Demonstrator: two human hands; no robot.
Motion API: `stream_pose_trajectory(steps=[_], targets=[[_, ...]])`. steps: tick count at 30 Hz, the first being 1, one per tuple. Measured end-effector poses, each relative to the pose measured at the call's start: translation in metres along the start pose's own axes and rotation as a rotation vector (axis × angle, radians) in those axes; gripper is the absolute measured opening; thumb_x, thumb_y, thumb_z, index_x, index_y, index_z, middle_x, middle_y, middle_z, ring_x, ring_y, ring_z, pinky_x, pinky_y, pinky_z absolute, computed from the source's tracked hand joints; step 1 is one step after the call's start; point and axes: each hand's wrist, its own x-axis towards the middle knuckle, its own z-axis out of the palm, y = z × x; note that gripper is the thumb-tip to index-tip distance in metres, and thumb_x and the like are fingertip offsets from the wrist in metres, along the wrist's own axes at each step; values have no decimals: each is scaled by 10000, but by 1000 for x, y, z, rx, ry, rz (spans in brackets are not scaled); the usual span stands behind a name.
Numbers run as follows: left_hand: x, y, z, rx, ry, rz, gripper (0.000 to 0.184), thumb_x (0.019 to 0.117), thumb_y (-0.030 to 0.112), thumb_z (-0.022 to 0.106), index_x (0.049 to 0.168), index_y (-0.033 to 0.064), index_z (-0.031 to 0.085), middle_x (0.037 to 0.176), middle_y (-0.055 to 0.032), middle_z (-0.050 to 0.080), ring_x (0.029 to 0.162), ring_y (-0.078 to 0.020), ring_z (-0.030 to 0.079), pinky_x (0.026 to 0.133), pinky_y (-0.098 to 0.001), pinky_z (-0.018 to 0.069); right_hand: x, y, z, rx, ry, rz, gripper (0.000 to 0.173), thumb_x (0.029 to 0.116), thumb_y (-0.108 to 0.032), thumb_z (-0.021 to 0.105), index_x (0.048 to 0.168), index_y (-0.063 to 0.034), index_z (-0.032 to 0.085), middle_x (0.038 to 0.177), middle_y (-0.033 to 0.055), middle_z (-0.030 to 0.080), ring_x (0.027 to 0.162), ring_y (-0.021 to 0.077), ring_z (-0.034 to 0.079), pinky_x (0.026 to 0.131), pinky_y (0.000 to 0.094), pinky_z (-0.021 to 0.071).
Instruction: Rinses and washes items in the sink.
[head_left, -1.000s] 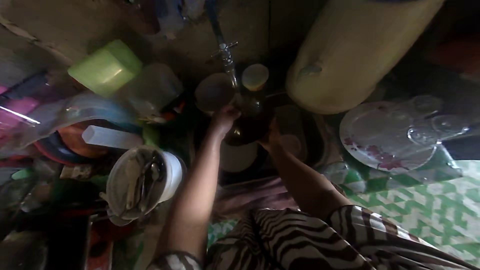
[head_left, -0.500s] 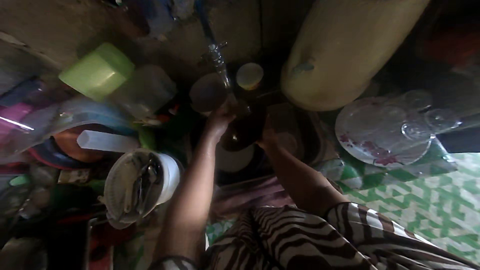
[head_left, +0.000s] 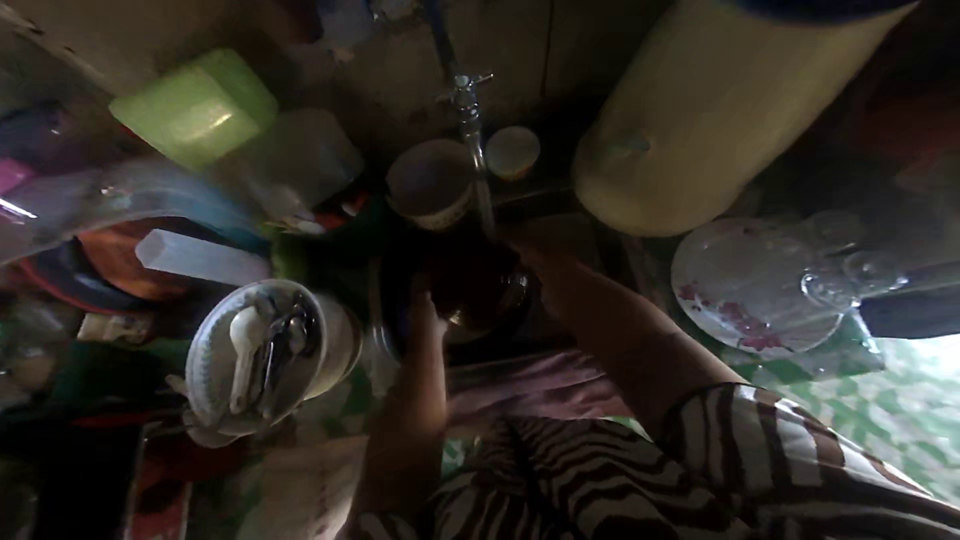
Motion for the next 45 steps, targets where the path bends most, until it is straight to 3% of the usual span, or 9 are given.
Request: stream_pose_trajectory(steps=[4,6,13,19,26,31,34,40,45], targets=[[15,-20,12,-209,63,-102,373,1079,282,502,1355,34,544,1289,-194,605,1144,-328,595,907,-564,522,35,-21,10,-505,-117,-169,524,1037,-350,592,1364,59,576,1402,281,566,1333,414,525,1121,588,405],[23,-30,14,-234,40,-146,384,1084,310,492,1354,42,544,1265,-187,615,1116,-321,606,889,-556,532,46,-19,18,-503,-76,-258,501,997,-352,656,1298,47,628,1315,271,624,1252,397,588,1080,570,451],[28,-32,32,-144,-86,-236,366,1096,384,441,1237,87,602,1033,-113,629,878,-231,601,735,-421,530,1,-62,-5,-425,-154,-129,436,1038,-272,616,1380,-5,573,1374,239,582,1255,374,575,1040,560,476],[31,-23,47,-214,-228,-185,401,1095,378,445,1288,66,606,1150,-119,668,1017,-238,641,857,-455,555,-8,-45,-41,-314,-76,-225,409,1046,-234,601,1395,-21,579,1419,206,579,1315,312,553,1112,480,438],[36,-6,69,-39,-238,-178,405,1025,366,594,1303,73,619,1201,-150,672,1071,-287,654,884,-527,561,-3,20,-84,247,29,-31,364,993,-230,648,1323,-83,606,1207,116,666,1036,219,663,850,442,587],[8,12,82,118,-530,6,358,1044,245,580,1344,50,575,1144,-141,673,986,-220,658,854,-431,569,-9,77,-109,428,82,-29,355,1023,-273,606,1346,-127,582,1157,77,671,968,191,661,794,418,588],[-6,20,90,180,-586,47,361,1025,169,611,1355,31,569,1253,-171,639,1109,-253,626,950,-469,535,-27,100,-104,439,212,-117,320,1028,-97,575,1342,-36,557,1162,126,643,993,187,638,837,397,570],[-7,29,68,141,-607,268,248,1011,89,605,1240,-6,600,1130,-106,645,1008,-155,616,901,-367,539,-43,97,-83,648,158,-203,311,1103,-222,429,1384,-99,481,1130,43,623,973,110,620,832,332,560],[17,23,33,-60,-565,356,285,988,88,620,1261,10,607,1165,-103,673,1068,-183,645,958,-410,552,-37,83,-67,529,75,-278,278,1076,-252,493,1330,-140,514,1055,1,610,880,84,589,762,324,543]])
